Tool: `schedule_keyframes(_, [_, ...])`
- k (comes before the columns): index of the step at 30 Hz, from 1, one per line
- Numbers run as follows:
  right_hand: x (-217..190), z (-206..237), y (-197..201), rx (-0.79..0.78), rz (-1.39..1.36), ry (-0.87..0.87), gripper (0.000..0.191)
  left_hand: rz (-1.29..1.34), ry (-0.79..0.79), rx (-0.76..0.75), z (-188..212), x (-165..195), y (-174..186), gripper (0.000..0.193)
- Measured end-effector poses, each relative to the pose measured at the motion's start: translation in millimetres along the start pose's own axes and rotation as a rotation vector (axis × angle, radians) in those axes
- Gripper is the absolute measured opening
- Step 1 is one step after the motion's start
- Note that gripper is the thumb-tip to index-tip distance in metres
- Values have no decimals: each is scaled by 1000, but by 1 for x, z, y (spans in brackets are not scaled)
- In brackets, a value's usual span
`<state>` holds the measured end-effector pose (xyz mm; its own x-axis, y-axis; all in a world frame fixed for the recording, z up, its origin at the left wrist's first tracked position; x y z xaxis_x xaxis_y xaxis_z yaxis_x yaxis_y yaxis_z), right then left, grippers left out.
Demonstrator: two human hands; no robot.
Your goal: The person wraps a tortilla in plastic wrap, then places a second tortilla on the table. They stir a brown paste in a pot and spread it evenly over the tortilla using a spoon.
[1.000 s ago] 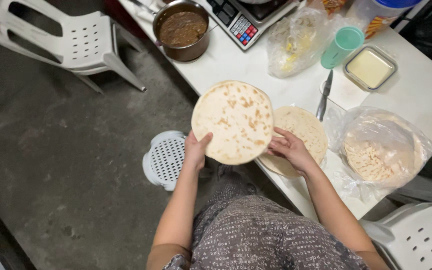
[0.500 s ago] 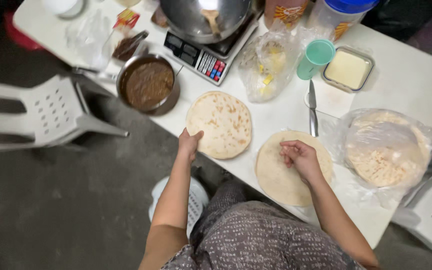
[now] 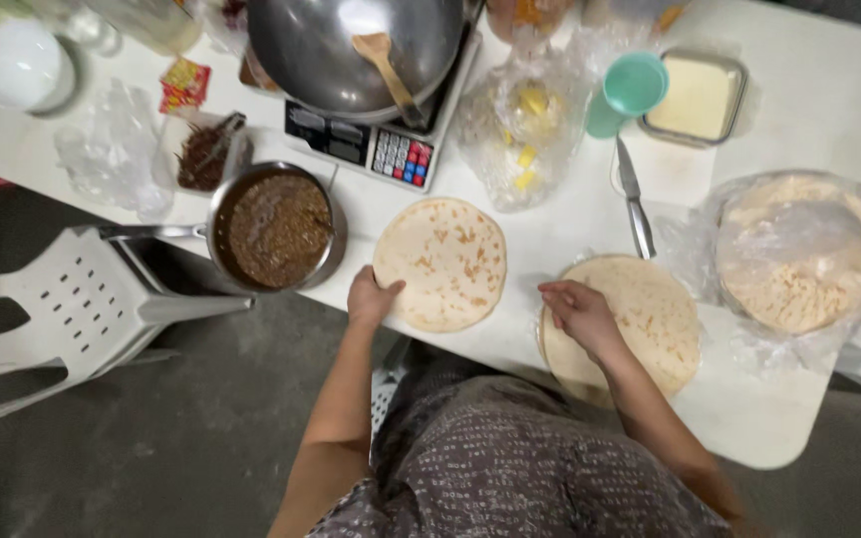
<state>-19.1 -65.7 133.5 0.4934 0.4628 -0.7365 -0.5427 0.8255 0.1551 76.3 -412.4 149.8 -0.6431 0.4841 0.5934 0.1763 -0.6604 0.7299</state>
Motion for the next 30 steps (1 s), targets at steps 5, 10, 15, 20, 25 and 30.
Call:
schedule_keyframes(5, [15, -10, -18, -74, 253, -9, 32, 28, -40, 16, -1, -27, -23, 49])
schedule_keyframes(10, [40, -3, -66, -221, 265, -196, 39, -11, -99, 30, -8, -43, -32, 52])
schedule_keyframes(15, [58, 8, -108, 33, 282, 476, 29, -130, -269, -7, -12, -52, -24, 51])
schedule_keyframes(20, [68, -16, -138, 292, 275, 677, 16, -247, -415, 46, -15, -86, -35, 50])
schedule_keyframes(25, [94, -38, -165, 424, 231, 826, 14, -218, -616, 194, -29, -125, -58, 45])
schedule_keyframes(30, [138, -57, -178, 363, 95, 534, 18, -176, -776, 275, -25, -149, -68, 43])
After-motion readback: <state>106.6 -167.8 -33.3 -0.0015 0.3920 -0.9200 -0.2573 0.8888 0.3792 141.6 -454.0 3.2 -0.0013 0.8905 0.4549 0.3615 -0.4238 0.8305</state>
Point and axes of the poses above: each hand's wrist, its own z-axis away from the middle knuckle, its own y-axis out of the back of the hand, x = y × z, the point moved 1 cm from there along -z, towards the middle knuckle, and after that the axes turned 7 degrees about -y, right-handed, at the moved point
